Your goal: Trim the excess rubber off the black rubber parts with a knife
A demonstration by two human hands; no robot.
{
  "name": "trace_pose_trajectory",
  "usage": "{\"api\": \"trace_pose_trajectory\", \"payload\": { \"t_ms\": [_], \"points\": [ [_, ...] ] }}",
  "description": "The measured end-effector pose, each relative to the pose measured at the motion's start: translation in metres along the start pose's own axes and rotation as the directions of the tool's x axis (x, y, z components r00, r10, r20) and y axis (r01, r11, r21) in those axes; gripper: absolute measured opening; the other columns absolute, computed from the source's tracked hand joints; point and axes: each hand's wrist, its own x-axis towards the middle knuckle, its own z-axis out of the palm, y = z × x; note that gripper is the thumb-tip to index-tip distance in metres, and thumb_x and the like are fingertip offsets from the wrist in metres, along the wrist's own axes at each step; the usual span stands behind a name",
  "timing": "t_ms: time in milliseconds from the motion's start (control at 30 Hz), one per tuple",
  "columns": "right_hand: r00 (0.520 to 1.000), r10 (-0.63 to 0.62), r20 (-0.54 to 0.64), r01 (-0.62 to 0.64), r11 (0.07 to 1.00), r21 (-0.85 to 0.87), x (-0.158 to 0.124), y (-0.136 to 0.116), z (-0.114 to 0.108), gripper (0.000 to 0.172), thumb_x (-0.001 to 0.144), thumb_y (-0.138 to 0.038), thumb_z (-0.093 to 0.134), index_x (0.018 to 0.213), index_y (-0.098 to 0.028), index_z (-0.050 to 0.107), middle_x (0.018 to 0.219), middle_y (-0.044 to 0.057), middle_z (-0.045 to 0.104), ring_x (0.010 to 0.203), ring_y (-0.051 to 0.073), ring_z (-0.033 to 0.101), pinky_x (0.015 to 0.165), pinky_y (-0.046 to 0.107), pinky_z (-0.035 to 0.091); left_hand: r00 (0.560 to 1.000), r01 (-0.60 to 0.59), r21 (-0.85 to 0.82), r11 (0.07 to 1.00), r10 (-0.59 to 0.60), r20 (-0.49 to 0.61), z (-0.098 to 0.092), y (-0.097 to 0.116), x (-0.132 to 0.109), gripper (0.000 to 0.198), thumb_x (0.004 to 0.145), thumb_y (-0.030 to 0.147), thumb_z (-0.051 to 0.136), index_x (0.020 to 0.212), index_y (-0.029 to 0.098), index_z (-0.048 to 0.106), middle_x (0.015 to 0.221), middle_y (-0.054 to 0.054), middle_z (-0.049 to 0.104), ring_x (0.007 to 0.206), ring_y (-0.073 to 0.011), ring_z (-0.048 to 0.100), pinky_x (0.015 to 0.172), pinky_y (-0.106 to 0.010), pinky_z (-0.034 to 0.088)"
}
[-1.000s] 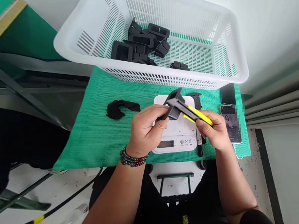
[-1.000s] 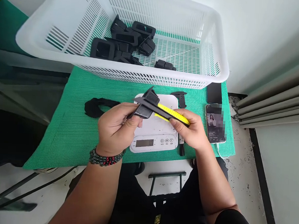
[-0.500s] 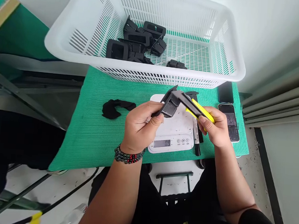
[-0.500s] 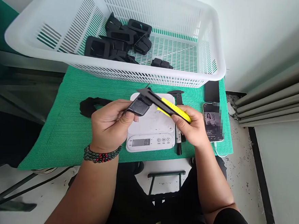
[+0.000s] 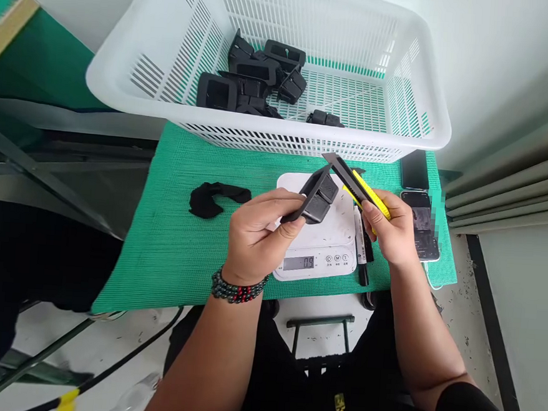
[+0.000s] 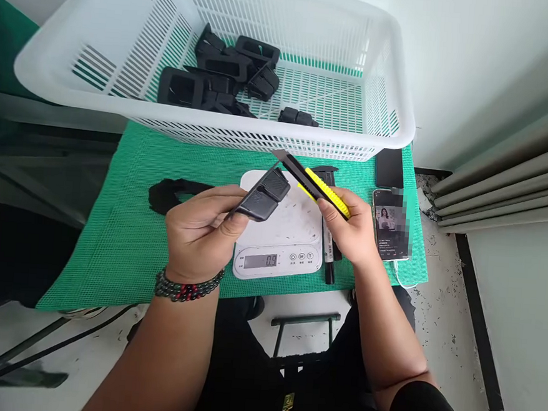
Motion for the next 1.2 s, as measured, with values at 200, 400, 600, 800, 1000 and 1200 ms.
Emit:
{"api": "trace_pose_trajectory", "payload": {
  "t_ms": [200, 400, 600, 800, 1000, 1200],
  "points": [
    [0.999, -0.015, 0.045, 0.011, 0.997, 0.083, -0.003, 0.0, 0.004, 0.043, 0.087, -0.063, 0.079, 0.101, -0.023, 0.073, 0.059, -0.008, 0.05, 0.045, 0.008, 0.039, 0.042, 0.023, 0.029, 0.973, 0.044, -0.044, 0.998, -0.053, -0.225, -0.005, -0.014, -0.007, 0.032, 0.092, 0.049, 0.079, 0.073, 0.025, 0.07, 0.085, -0.002, 0.074, 0.089, -0.0204, 0.067, 0.082, -0.039, 0.055],
    [0.988, -0.043, 0.152, 0.03, 0.996, 0.086, -0.007, -0.004, 0.004, 0.038, 0.088, -0.06, 0.08, 0.097, -0.023, 0.074, 0.061, -0.005, 0.053, 0.052, 0.01, 0.045, 0.047, 0.025, 0.035, 0.941, 0.18, -0.111, 0.977, -0.204, -0.269, -0.001, -0.013, -0.009, 0.051, 0.097, 0.064, 0.067, 0.068, 0.022, 0.06, 0.063, 0.0, 0.058, 0.055, -0.0131, 0.053, 0.05, -0.031, 0.042],
    [0.977, -0.07, 0.201, 0.062, 0.997, 0.043, -0.01, -0.008, 0.006, 0.034, 0.09, -0.055, 0.079, 0.099, -0.023, 0.074, 0.067, -0.004, 0.056, 0.057, 0.011, 0.048, 0.051, 0.026, 0.039, 0.97, 0.139, 0.173, 0.975, -0.099, -0.224, 0.002, -0.007, -0.005, 0.031, 0.103, 0.05, 0.064, 0.093, 0.022, 0.072, 0.075, 0.0, 0.069, 0.065, -0.0132, 0.063, 0.057, -0.027, 0.048],
    [0.978, -0.102, 0.182, 0.107, 0.994, -0.017, -0.008, -0.008, 0.006, 0.032, 0.091, -0.055, 0.077, 0.096, -0.023, 0.075, 0.076, -0.001, 0.066, 0.063, 0.012, 0.053, 0.058, 0.028, 0.045, 0.992, 0.078, 0.417, 0.906, -0.027, -0.127, 0.004, -0.007, -0.009, 0.034, 0.106, 0.048, 0.054, 0.09, 0.022, 0.068, 0.074, -0.002, 0.069, 0.068, -0.0168, 0.063, 0.067, -0.034, 0.049],
    [0.997, -0.075, 0.017, 0.076, 0.994, -0.076, -0.002, -0.004, -0.001, 0.037, 0.089, -0.058, 0.078, 0.1, -0.022, 0.076, 0.074, -0.001, 0.064, 0.063, 0.013, 0.055, 0.059, 0.029, 0.046, 0.993, -0.008, 0.409, 0.913, 0.057, -0.107, 0.006, -0.007, -0.01, 0.024, 0.105, 0.039, 0.058, 0.092, 0.023, 0.07, 0.074, -0.001, 0.07, 0.068, -0.0174, 0.064, 0.071, -0.036, 0.049],
    [0.983, -0.056, 0.172, 0.054, 0.998, 0.015, -0.005, -0.007, 0.0, 0.036, 0.088, -0.058, 0.079, 0.097, -0.023, 0.076, 0.068, -0.003, 0.059, 0.064, 0.013, 0.056, 0.057, 0.028, 0.045, 0.992, -0.004, 0.398, 0.917, 0.054, -0.117, 0.006, -0.003, -0.008, 0.022, 0.104, 0.037, 0.06, 0.091, 0.023, 0.07, 0.073, 0.001, 0.069, 0.066, -0.0162, 0.062, 0.07, -0.036, 0.046]
  ]
}}
